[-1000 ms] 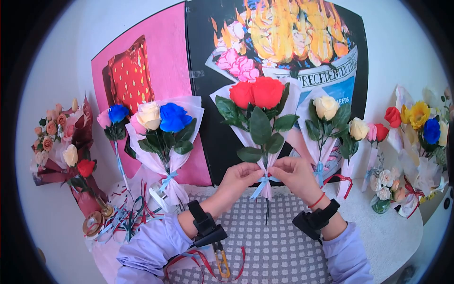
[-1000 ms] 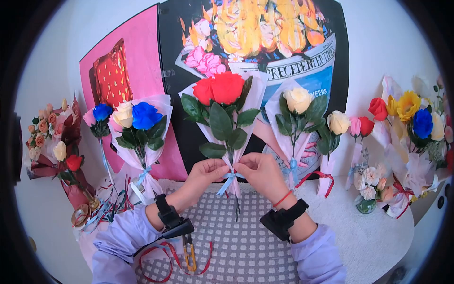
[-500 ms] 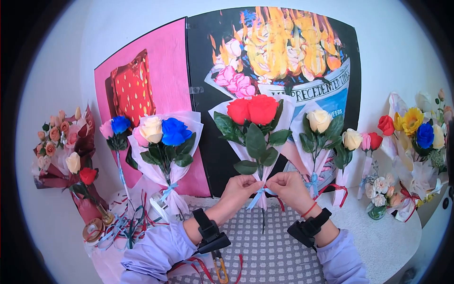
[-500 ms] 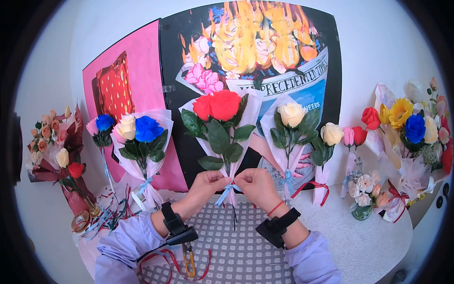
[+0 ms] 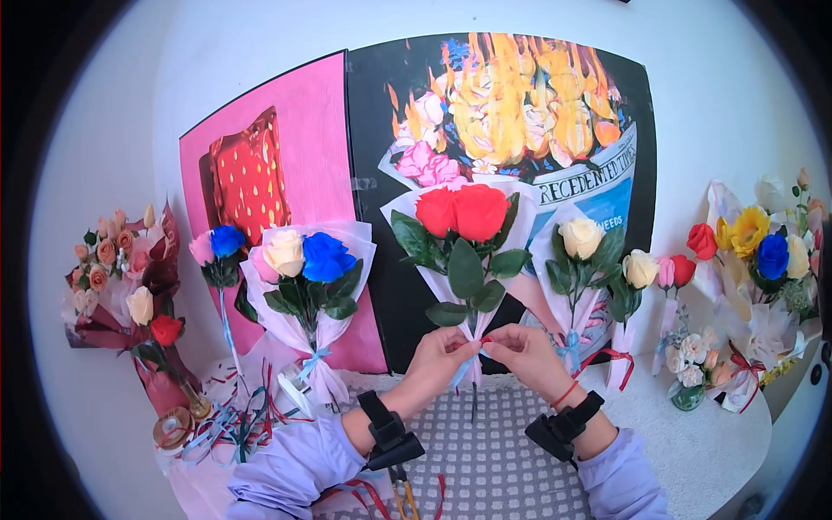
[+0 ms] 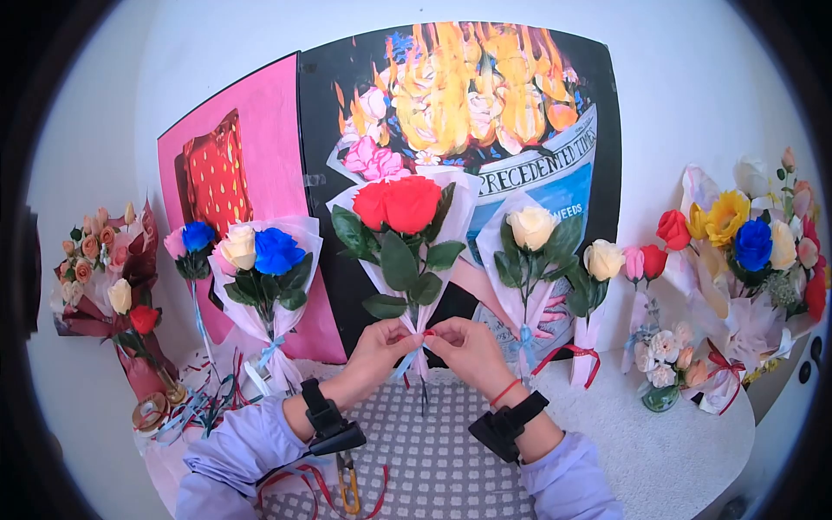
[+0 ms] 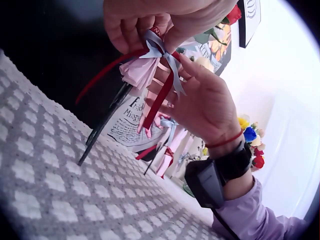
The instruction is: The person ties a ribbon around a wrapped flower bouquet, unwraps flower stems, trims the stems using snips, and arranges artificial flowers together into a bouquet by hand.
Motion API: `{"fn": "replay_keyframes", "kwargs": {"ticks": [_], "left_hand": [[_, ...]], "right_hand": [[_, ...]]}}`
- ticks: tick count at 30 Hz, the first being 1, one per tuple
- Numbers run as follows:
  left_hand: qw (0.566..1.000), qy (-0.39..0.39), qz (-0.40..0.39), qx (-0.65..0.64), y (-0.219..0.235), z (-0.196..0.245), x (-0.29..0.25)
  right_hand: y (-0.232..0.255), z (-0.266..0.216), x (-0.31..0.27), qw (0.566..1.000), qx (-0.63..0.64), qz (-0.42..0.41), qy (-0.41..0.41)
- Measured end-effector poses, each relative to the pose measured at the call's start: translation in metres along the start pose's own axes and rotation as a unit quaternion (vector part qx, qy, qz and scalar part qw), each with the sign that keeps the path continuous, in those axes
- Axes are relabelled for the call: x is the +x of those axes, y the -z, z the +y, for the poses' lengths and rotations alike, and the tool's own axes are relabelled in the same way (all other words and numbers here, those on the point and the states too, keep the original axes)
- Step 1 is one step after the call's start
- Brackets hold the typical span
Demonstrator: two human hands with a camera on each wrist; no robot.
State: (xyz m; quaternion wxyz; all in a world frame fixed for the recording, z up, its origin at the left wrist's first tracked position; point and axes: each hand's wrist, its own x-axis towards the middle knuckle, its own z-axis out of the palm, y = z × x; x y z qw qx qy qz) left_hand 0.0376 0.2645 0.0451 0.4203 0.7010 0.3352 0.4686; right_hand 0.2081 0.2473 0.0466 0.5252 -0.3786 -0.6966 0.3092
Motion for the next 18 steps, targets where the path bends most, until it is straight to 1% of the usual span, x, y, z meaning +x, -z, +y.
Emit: {"fn": "replay_keyframes", "kwargs": {"ticks": [2,4,6,8,10,11,13,14,16,17,18], "left_hand": [[1.000,-0.014,-0.003,0.001,0.005,-0.012,0.010],[1.000,-0.028,-0.007,0.002,0.006,-0.011,0.012],[1.000,-0.011,-0.002,-0.006,0.005,-0.007,0.012],[1.000,-0.023,-0.001,-0.002,0.003,-0.003,0.010],[1.000,-0.031,0.004,0.001,0.002,-0.004,0.009],[0.999,-0.031,0.008,0.003,0.002,-0.007,0.011],[0.999,-0.033,0.013,0.005,0.001,-0.011,0.012],[1.000,-0.026,0.015,0.010,0.000,-0.012,0.011],[1.000,-0.021,0.015,0.014,-0.001,-0.013,0.012],[0.999,-0.034,0.016,0.007,-0.002,-0.015,0.013],[0.999,-0.046,0.015,0.000,-0.003,-0.015,0.013]], "right_hand": [[0.000,0.000,-0.001,1.000,-0.017,0.002,0.005],[0.000,-0.002,-0.002,0.999,-0.050,0.005,-0.006],[0.000,0.003,0.000,0.999,-0.039,0.015,0.011],[0.002,0.004,0.001,0.999,-0.029,0.023,0.025],[0.002,0.003,0.001,0.996,0.059,0.058,0.028],[0.003,0.000,0.001,0.996,0.058,0.056,0.029],[0.008,-0.007,0.001,0.991,0.064,0.117,0.022],[0.012,-0.010,0.002,0.991,0.063,0.118,0.023],[0.022,-0.017,0.005,0.983,0.052,0.168,0.055],[0.026,-0.022,0.006,0.983,0.050,0.169,0.055],[0.030,-0.027,0.007,0.978,0.061,0.189,0.072]]}}
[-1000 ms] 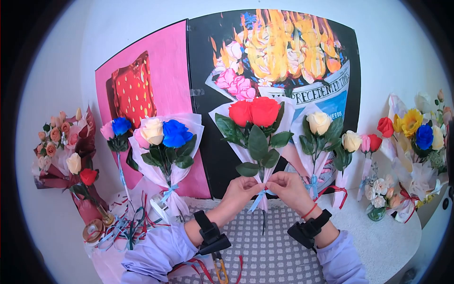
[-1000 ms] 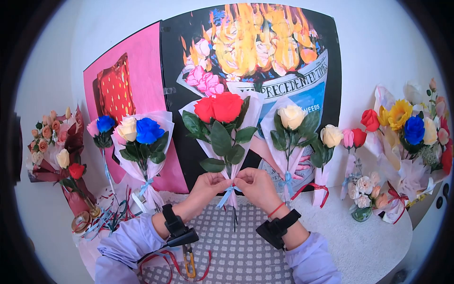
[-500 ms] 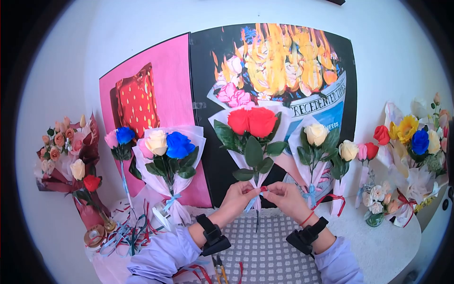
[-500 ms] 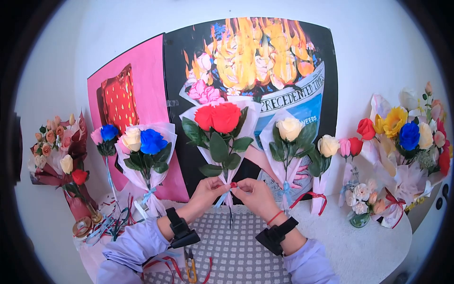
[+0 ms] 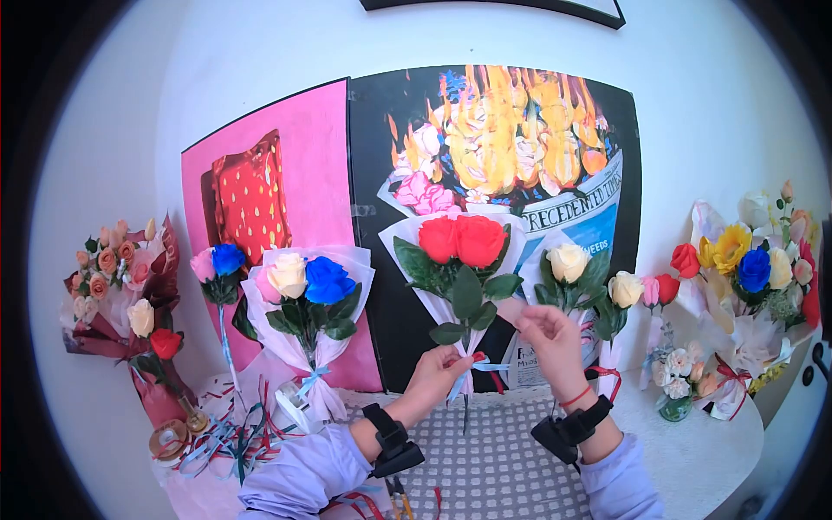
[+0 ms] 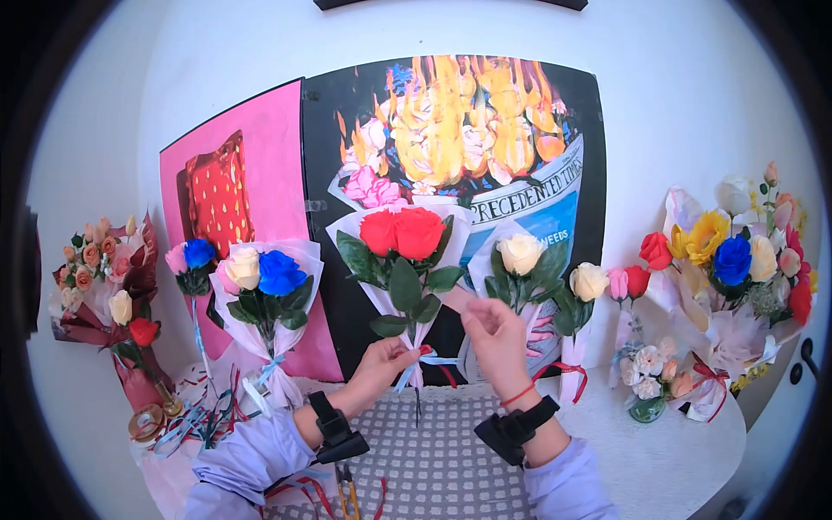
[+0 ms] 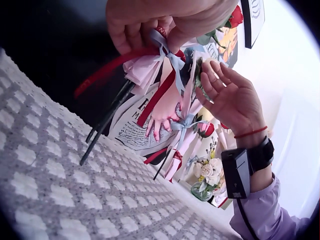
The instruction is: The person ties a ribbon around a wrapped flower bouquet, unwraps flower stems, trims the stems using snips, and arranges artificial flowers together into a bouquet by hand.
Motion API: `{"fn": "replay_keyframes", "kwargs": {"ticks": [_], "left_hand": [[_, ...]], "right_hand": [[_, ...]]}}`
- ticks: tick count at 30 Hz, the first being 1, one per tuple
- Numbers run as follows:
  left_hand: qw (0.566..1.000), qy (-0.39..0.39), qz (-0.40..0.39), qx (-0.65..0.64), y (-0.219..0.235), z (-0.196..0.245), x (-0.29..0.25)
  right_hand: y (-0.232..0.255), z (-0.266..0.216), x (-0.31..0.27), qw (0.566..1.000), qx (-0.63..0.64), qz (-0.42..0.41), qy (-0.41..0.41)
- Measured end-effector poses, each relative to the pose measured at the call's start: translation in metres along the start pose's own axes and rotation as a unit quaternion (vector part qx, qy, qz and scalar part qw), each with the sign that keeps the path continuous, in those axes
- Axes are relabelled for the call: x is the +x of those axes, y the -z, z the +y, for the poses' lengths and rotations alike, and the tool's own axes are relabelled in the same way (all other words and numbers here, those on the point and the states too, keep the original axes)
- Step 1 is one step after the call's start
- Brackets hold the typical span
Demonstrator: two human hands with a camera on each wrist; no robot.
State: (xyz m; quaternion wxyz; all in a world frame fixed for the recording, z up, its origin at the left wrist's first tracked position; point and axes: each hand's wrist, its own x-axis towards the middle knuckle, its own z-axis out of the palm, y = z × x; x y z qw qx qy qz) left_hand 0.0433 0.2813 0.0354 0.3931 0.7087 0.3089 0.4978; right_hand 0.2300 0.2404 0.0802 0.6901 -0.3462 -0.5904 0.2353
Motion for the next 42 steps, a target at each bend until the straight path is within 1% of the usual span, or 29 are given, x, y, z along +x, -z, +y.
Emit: {"fn": "replay_keyframes", "kwargs": {"ticks": [1,2,3,4,5,7,9,10,11,13,14,15,17,18,19,21,22,23,24,25,26,28,31,34,35,37,38,40,42], "left_hand": [[1.000,-0.001,-0.003,-0.002,-0.001,0.000,0.000],[1.000,0.002,-0.003,-0.007,-0.002,0.000,-0.001],[1.000,0.006,-0.004,-0.012,-0.003,0.001,-0.001],[1.000,0.004,-0.008,-0.014,-0.004,0.003,-0.002],[1.000,-0.016,-0.016,0.009,-0.005,0.007,-0.003],[0.998,-0.039,-0.029,0.031,-0.006,0.018,-0.008],[0.989,-0.068,-0.027,0.126,-0.007,0.035,-0.017],[0.989,-0.073,-0.031,0.126,-0.008,0.046,-0.023],[0.991,-0.068,-0.026,0.109,-0.010,0.057,-0.030],[0.995,-0.058,-0.015,0.076,-0.011,0.074,-0.041],[0.999,-0.023,-0.033,0.017,-0.009,0.071,-0.042],[0.999,-0.028,-0.035,0.017,-0.007,0.071,-0.045],[0.997,-0.029,-0.039,0.052,-0.002,0.074,-0.050],[0.997,-0.041,-0.035,0.050,-0.002,0.078,-0.055],[0.997,-0.043,-0.037,0.052,0.000,0.080,-0.057],[0.998,-0.024,-0.047,0.035,0.006,0.081,-0.063],[0.998,-0.025,-0.048,0.036,0.010,0.077,-0.063],[0.997,-0.052,-0.052,0.028,0.013,0.074,-0.062],[0.995,-0.079,-0.055,0.020,0.016,0.072,-0.062],[0.995,-0.080,-0.055,0.021,0.018,0.071,-0.063],[0.995,-0.081,-0.049,0.027,0.019,0.075,-0.065],[0.995,-0.083,-0.043,0.034,0.021,0.078,-0.067],[0.993,-0.085,-0.047,0.062,0.021,0.079,-0.070],[0.994,-0.090,-0.041,0.038,0.020,0.078,-0.072],[0.993,-0.082,-0.050,0.066,0.022,0.077,-0.072],[0.991,-0.073,-0.061,0.094,0.022,0.078,-0.072],[0.991,-0.071,-0.065,0.087,0.021,0.080,-0.072],[0.992,-0.069,-0.070,0.081,0.019,0.079,-0.072],[0.992,-0.086,-0.069,0.058,0.017,0.076,-0.071]], "right_hand": [[0.003,-0.005,0.004,1.000,0.013,0.020,0.016],[0.006,-0.011,0.009,0.998,0.005,0.023,0.057],[0.006,-0.022,0.011,0.998,0.002,0.027,0.058],[0.006,-0.037,0.011,0.995,-0.022,0.044,0.089],[0.006,-0.050,0.012,0.990,-0.045,0.061,0.122],[0.005,-0.073,0.011,0.981,-0.035,0.089,0.170],[0.003,-0.100,0.003,0.971,-0.068,0.114,0.198],[0.004,-0.108,-0.001,0.964,-0.085,0.141,0.207],[0.006,-0.112,-0.003,0.962,-0.088,0.145,0.211],[0.010,-0.119,-0.008,0.955,-0.059,0.160,0.241],[0.012,-0.121,-0.012,0.954,-0.042,0.162,0.250],[0.014,-0.125,-0.019,0.952,-0.043,0.164,0.254],[0.017,-0.134,-0.031,0.967,0.052,0.138,0.209],[0.021,-0.134,-0.034,0.968,0.087,0.111,0.209],[0.022,-0.138,-0.038,0.967,0.088,0.113,0.211],[0.024,-0.145,-0.047,0.968,0.151,0.075,0.184],[0.026,-0.148,-0.051,0.971,0.160,0.056,0.169],[0.027,-0.151,-0.054,0.970,0.160,0.057,0.171],[0.028,-0.153,-0.057,0.973,0.167,0.034,0.154],[0.028,-0.155,-0.060,0.975,0.174,0.010,0.137],[0.027,-0.157,-0.063,0.975,0.174,0.010,0.138],[0.026,-0.159,-0.067,0.977,0.194,-0.008,0.091],[0.025,-0.160,-0.070,0.975,0.207,-0.017,0.084],[0.027,-0.166,-0.075,0.973,0.219,0.001,0.073],[0.027,-0.164,-0.075,0.973,0.219,0.001,0.073],[0.029,-0.161,-0.074,0.977,0.137,0.080,0.145],[0.028,-0.161,-0.075,0.977,0.137,0.080,0.145],[0.022,-0.163,-0.078,0.961,0.169,0.107,0.192],[0.021,-0.165,-0.083,0.965,0.167,0.087,0.180]]}}
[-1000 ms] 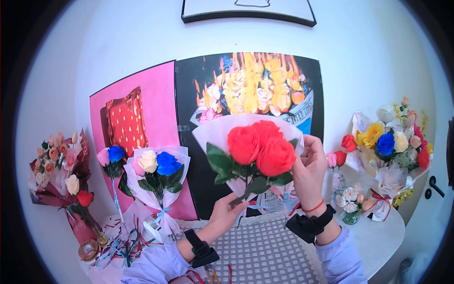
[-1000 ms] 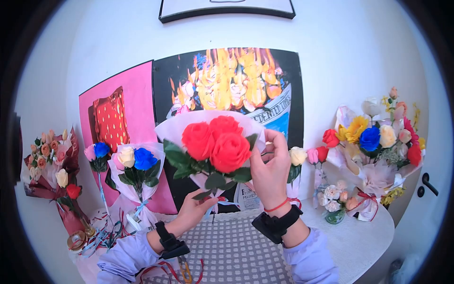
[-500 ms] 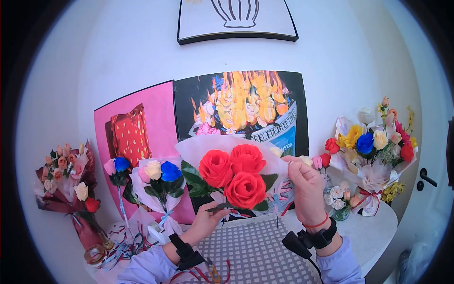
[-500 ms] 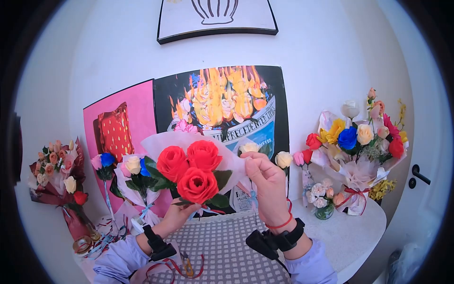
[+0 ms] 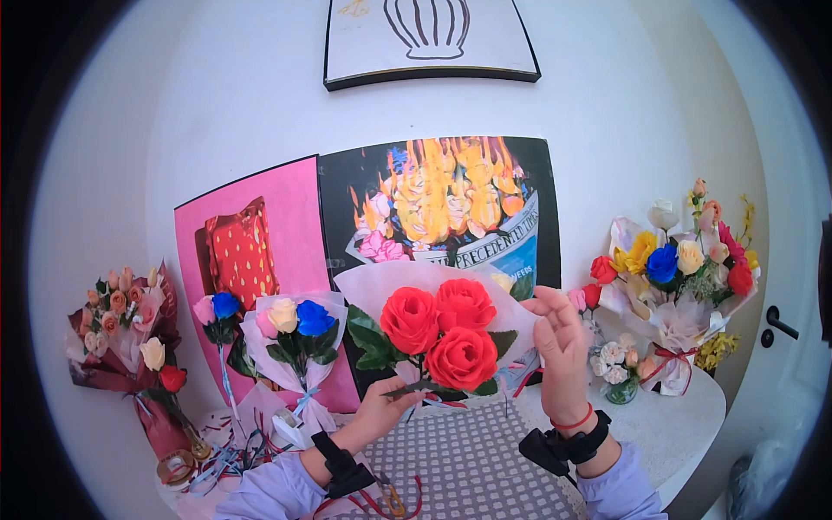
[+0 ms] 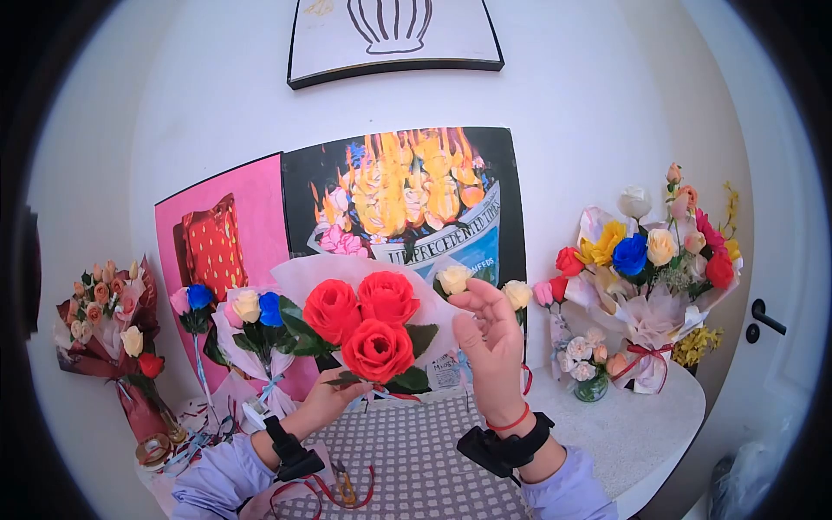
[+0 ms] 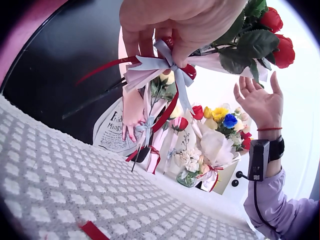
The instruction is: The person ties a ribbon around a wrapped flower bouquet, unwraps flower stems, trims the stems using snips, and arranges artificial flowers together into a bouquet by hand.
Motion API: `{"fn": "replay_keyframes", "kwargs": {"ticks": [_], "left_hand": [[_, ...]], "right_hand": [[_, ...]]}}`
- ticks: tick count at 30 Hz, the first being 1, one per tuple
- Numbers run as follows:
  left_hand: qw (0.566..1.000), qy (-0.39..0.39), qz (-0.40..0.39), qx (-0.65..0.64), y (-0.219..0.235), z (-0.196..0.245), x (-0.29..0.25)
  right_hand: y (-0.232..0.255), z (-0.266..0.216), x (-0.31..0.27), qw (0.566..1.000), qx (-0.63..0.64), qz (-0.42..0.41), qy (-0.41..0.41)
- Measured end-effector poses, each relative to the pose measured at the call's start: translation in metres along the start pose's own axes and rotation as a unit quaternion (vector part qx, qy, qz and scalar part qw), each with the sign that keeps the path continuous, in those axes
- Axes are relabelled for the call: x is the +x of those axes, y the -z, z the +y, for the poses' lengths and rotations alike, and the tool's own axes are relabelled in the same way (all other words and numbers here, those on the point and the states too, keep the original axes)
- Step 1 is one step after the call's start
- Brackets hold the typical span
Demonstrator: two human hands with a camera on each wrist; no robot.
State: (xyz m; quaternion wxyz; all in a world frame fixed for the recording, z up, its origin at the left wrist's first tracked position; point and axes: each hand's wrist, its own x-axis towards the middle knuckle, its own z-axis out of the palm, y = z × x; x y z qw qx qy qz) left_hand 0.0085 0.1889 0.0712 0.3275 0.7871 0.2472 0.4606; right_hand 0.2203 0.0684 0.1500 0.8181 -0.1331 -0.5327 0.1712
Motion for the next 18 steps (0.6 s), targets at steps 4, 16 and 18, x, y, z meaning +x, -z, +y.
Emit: {"fn": "replay_keyframes", "kwargs": {"ticks": [4,16,18], "left_hand": [[0.999,0.033,0.006,0.013,0.001,0.000,-0.001],[1.000,0.019,0.010,0.021,0.000,-0.002,0.002],[0.999,0.035,0.016,0.015,-0.004,0.016,0.003]], "right_hand": [[0.014,0.005,-0.004,0.994,-0.018,-0.073,-0.081],[0.012,0.010,0.003,0.999,-0.020,-0.001,-0.048],[0.016,0.021,0.003,0.997,-0.035,0.015,-0.064]]}}
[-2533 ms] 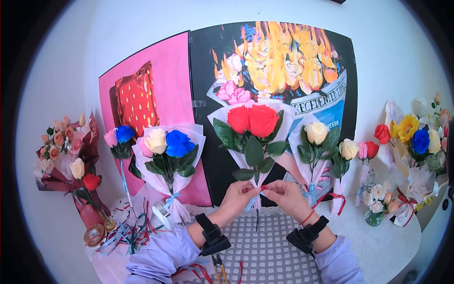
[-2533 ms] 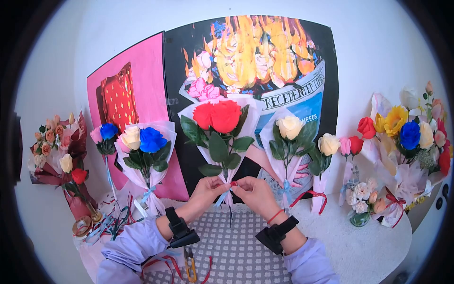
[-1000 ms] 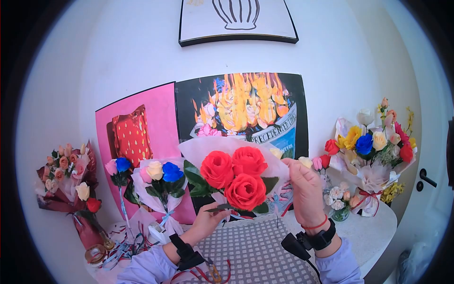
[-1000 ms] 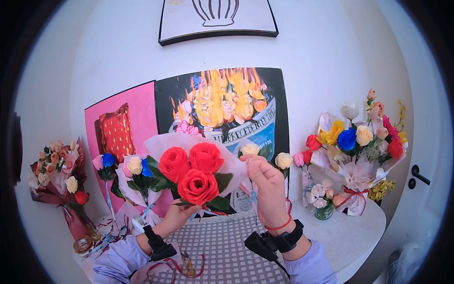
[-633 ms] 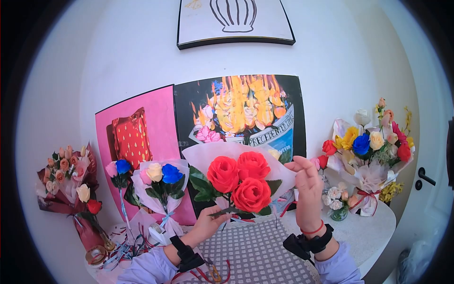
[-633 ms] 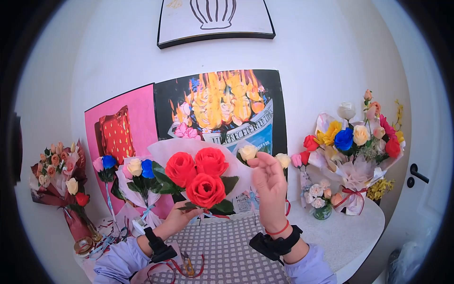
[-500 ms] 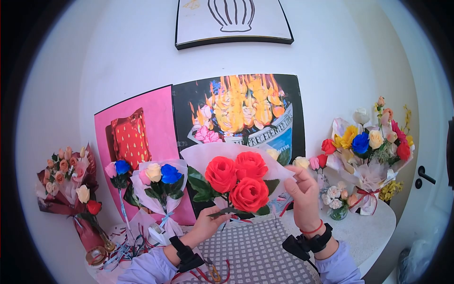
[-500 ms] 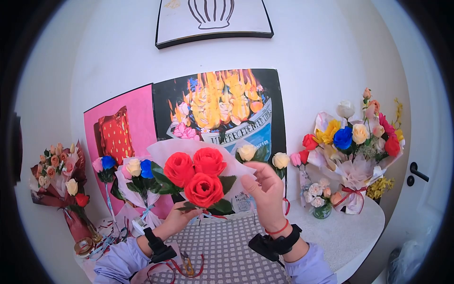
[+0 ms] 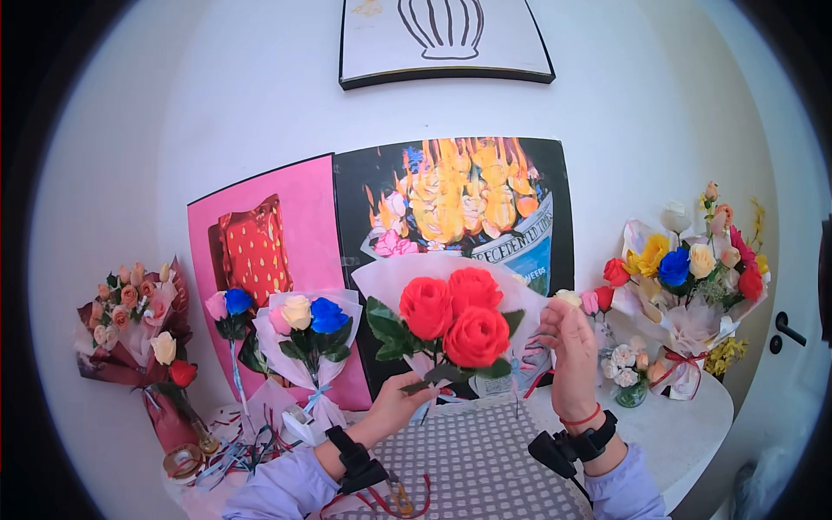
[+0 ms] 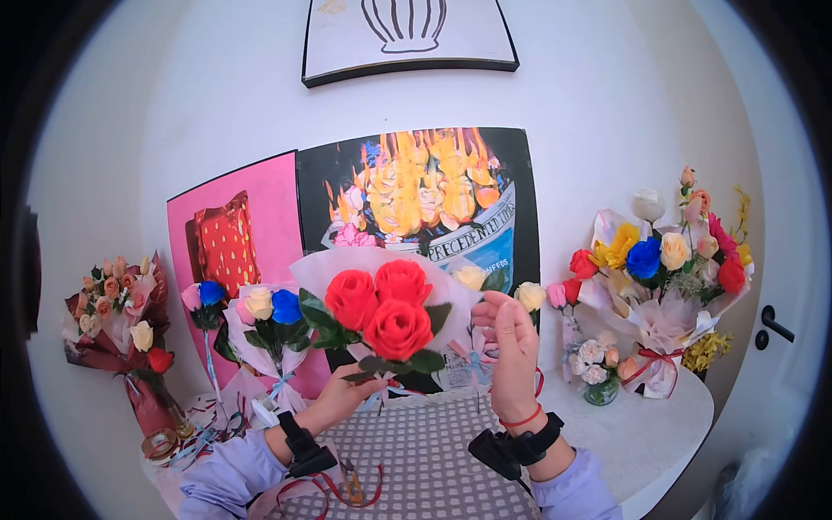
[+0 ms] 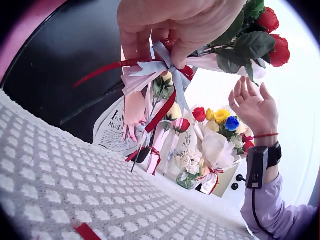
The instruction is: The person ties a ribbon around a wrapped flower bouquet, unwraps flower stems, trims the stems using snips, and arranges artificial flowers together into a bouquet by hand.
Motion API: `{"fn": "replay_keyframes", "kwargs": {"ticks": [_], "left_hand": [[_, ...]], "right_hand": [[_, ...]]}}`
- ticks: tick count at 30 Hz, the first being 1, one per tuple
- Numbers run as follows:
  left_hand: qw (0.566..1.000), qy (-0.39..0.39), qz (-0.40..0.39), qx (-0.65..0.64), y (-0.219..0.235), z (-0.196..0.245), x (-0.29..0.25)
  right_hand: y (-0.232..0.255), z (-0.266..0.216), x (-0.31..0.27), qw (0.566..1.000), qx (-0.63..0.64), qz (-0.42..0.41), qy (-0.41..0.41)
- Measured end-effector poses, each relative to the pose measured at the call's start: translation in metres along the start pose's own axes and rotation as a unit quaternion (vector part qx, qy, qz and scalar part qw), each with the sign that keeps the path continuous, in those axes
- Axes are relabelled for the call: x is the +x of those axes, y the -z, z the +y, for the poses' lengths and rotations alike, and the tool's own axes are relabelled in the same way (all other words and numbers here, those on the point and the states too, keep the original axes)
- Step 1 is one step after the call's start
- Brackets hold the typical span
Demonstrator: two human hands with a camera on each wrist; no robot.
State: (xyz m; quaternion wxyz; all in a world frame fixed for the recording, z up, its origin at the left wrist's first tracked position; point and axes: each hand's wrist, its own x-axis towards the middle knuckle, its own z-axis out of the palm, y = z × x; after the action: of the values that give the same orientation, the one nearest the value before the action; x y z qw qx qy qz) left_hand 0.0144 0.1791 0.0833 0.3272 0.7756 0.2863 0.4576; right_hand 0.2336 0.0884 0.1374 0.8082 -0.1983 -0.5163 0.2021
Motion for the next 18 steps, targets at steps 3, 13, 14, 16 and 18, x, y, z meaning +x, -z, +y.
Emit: {"fn": "replay_keyframes", "kwargs": {"ticks": [3,13,14,16,18], "left_hand": [[0.999,0.048,-0.003,-0.017,0.000,-0.009,0.014],[0.991,0.098,-0.017,-0.093,0.000,-0.057,0.065],[0.991,0.098,-0.018,-0.094,0.000,-0.061,0.068],[0.989,0.110,-0.011,-0.102,-0.001,-0.067,0.073],[0.986,0.112,0.007,-0.124,-0.004,-0.070,0.074]], "right_hand": [[0.011,0.019,0.001,0.999,-0.001,0.012,-0.050],[0.041,0.061,-0.006,0.979,-0.009,-0.036,-0.198],[0.043,0.063,-0.007,0.979,-0.010,-0.035,-0.199],[0.046,0.066,-0.008,0.976,-0.003,-0.047,-0.214],[0.047,0.066,-0.008,0.973,-0.011,-0.044,-0.224]]}}
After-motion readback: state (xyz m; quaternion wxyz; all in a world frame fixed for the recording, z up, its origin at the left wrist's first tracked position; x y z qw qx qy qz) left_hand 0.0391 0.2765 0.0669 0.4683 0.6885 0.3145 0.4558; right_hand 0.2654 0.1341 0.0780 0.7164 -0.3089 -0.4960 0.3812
